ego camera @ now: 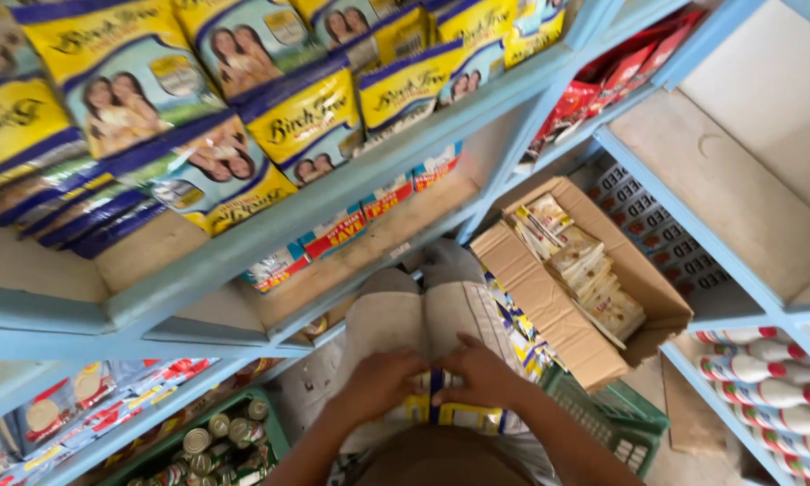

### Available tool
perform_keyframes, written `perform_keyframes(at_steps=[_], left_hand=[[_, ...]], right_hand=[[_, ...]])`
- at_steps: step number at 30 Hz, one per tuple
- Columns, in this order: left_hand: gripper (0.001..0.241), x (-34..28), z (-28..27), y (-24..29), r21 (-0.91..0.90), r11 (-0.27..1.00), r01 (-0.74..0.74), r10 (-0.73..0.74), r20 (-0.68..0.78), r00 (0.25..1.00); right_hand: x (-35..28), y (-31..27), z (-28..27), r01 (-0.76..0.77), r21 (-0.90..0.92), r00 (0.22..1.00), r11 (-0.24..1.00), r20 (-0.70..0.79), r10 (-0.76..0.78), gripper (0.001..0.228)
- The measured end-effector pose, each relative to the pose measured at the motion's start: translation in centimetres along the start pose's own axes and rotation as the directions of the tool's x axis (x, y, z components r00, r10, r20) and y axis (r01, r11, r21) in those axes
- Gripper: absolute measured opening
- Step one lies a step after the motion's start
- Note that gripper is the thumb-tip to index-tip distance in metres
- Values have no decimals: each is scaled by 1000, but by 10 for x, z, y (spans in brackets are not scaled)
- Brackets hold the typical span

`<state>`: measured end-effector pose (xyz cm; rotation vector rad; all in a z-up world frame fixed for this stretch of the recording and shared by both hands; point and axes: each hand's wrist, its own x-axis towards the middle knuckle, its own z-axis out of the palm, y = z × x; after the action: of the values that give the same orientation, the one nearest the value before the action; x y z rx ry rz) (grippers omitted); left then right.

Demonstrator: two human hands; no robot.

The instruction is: Stocking a grocery shelf with individual packets of milk powder from a cardboard box.

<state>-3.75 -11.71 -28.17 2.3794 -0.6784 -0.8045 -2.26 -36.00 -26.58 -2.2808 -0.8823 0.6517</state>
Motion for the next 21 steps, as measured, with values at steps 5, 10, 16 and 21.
perform_keyframes(at_steps=[5, 10, 16, 21], left_hand=[[23, -20, -73, 23, -141, 972, -188, 127, -359, 925], [23, -51, -126, 44, -117, 993, -19, -38, -466, 884], [20, -53, -119, 83, 204, 935, -290, 343, -725, 597], [8, -41, -79, 71, 455, 843, -286, 533, -641, 552]], right_hand=[[-8, -1, -22, -37, 167, 994, 985, -97, 54, 29], [3, -14, -48, -139, 294, 923, 946, -307, 231, 20], [40, -11, -27, 112, 797, 741, 593, -465, 485, 24], [48, -34, -31, 353, 935, 777, -34, -273, 568, 32]])
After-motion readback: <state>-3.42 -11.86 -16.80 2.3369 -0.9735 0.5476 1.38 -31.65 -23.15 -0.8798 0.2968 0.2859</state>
